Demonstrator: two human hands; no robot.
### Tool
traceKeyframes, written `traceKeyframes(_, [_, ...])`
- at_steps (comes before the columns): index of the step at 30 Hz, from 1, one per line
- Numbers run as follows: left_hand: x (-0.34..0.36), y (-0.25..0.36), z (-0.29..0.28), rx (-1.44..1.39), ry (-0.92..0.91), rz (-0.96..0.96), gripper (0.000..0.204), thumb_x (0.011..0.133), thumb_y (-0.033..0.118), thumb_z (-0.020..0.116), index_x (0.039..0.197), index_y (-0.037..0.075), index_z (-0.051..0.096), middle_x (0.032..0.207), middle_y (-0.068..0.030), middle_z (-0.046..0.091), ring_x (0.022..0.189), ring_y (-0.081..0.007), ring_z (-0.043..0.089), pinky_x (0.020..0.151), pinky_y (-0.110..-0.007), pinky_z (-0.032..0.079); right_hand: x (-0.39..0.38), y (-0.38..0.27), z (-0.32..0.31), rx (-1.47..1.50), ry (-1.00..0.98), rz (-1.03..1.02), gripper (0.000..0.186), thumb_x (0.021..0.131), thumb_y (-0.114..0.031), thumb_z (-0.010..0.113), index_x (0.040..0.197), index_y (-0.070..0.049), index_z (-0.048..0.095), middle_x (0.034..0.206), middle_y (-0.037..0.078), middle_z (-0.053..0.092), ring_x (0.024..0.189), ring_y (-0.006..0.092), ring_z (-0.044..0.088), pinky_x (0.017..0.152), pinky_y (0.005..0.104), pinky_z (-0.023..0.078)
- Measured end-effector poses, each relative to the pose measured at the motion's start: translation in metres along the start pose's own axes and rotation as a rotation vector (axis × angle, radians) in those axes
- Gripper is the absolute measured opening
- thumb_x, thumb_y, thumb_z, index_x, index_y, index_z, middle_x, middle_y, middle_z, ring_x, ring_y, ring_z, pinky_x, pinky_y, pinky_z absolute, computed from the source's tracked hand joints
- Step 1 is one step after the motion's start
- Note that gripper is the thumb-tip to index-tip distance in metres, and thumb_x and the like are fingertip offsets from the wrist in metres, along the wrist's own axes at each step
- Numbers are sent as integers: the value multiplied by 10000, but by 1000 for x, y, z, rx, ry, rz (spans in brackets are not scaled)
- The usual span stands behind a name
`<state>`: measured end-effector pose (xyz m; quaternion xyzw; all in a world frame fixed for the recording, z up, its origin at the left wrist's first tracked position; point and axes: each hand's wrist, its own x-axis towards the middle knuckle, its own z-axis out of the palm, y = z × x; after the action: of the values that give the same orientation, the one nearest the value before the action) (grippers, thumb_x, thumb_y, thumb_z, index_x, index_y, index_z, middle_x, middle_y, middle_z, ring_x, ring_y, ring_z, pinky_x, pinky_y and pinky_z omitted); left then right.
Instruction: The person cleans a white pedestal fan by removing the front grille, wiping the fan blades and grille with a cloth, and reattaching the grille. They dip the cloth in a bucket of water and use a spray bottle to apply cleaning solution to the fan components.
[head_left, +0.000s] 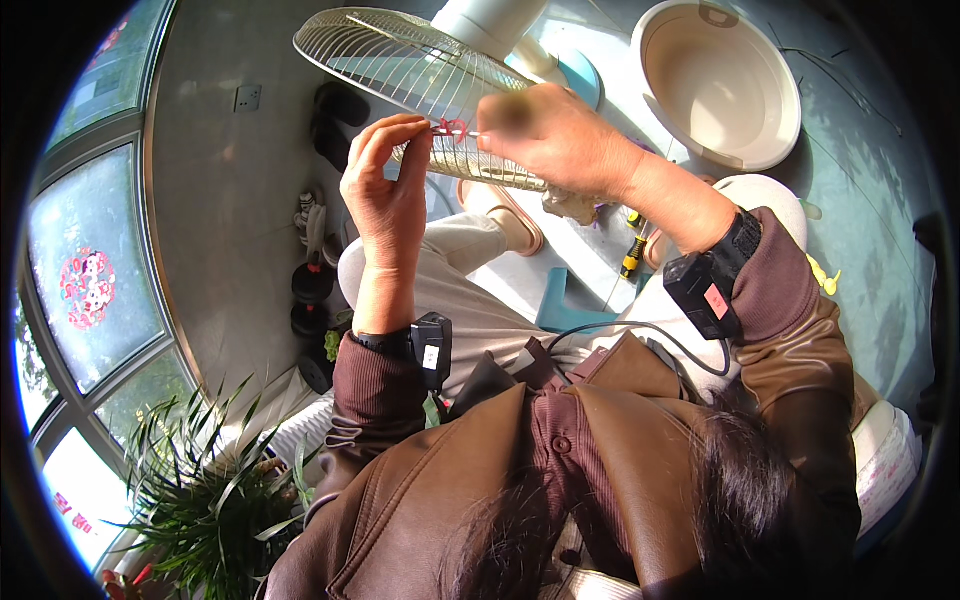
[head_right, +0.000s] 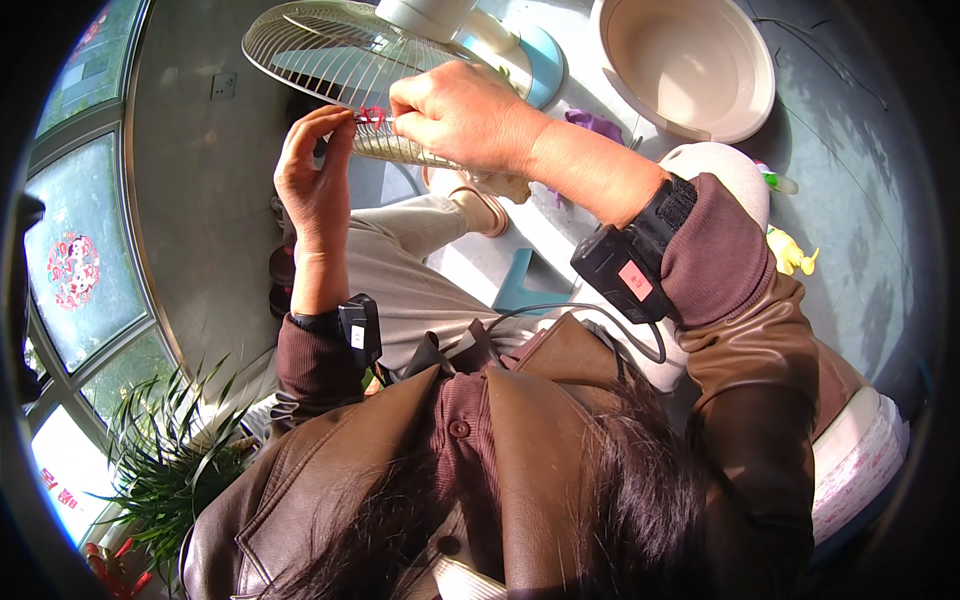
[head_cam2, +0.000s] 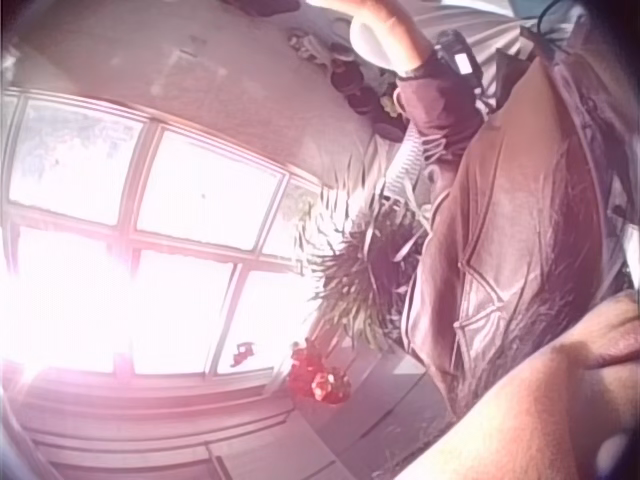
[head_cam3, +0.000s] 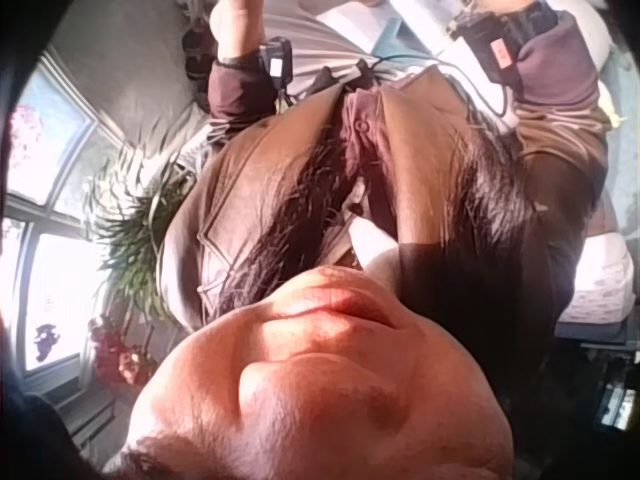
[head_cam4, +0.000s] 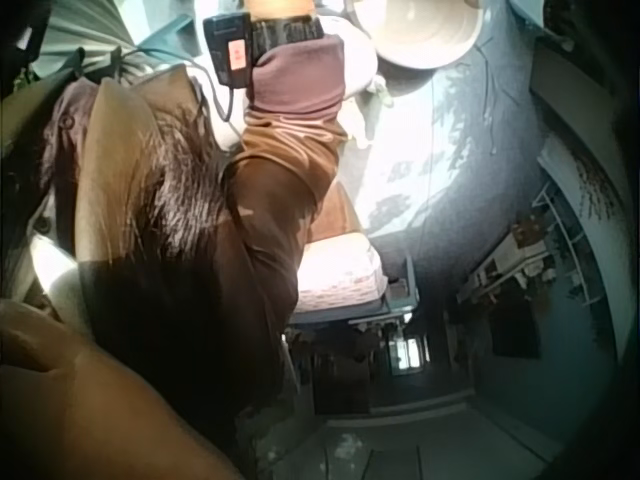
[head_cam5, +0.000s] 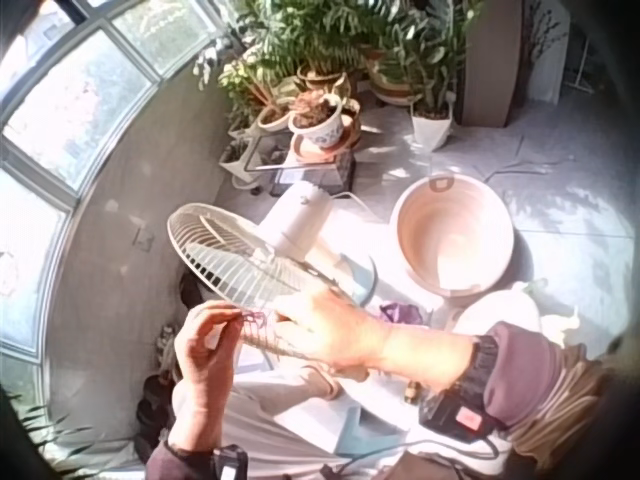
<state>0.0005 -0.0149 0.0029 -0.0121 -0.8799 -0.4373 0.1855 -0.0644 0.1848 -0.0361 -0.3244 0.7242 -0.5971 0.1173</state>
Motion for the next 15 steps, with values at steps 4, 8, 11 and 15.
traceKeyframes(4, [-12, 5, -3, 479, 69, 299, 140, 784, 27, 773, 898, 71, 705, 974, -66, 658, 955, -266, 572, 842, -363, 481, 0, 0, 1, -36, 30, -7, 218, 878, -266, 644, 898, -56, 700, 749, 163, 686, 717, 329, 684, 667, 422, 516])
traceKeyframes(8, [-27, 7, 7, 466, 24, 250, 138, 782, 44, 774, 898, 83, 710, 1020, -68, 615, 988, -258, 545, 851, -370, 468, 0, 0, 3, -20, 22, -28, 228, 882, -264, 646, 896, -41, 688, 756, 165, 687, 723, 330, 685, 666, 415, 517])
traceKeyframes(11, [-29, 4, 13, 378, 72, 157, 131, 771, 44, 773, 878, 73, 704, 1010, -77, 615, 964, -270, 554, 855, -370, 461, -1, 0, 5, 1, 33, -30, 231, 884, -261, 644, 897, -34, 682, 763, 169, 687, 734, 336, 684, 671, 418, 518])
traceKeyframes(15, [-28, 4, 8, 418, 67, 92, 112, 753, 53, 740, 830, 46, 659, 1010, -97, 605, 973, -293, 554, 881, -388, 452, 0, 0, 6, -27, 39, -66, 226, 893, -258, 632, 901, -37, 678, 770, 173, 686, 750, 348, 683, 683, 435, 519])
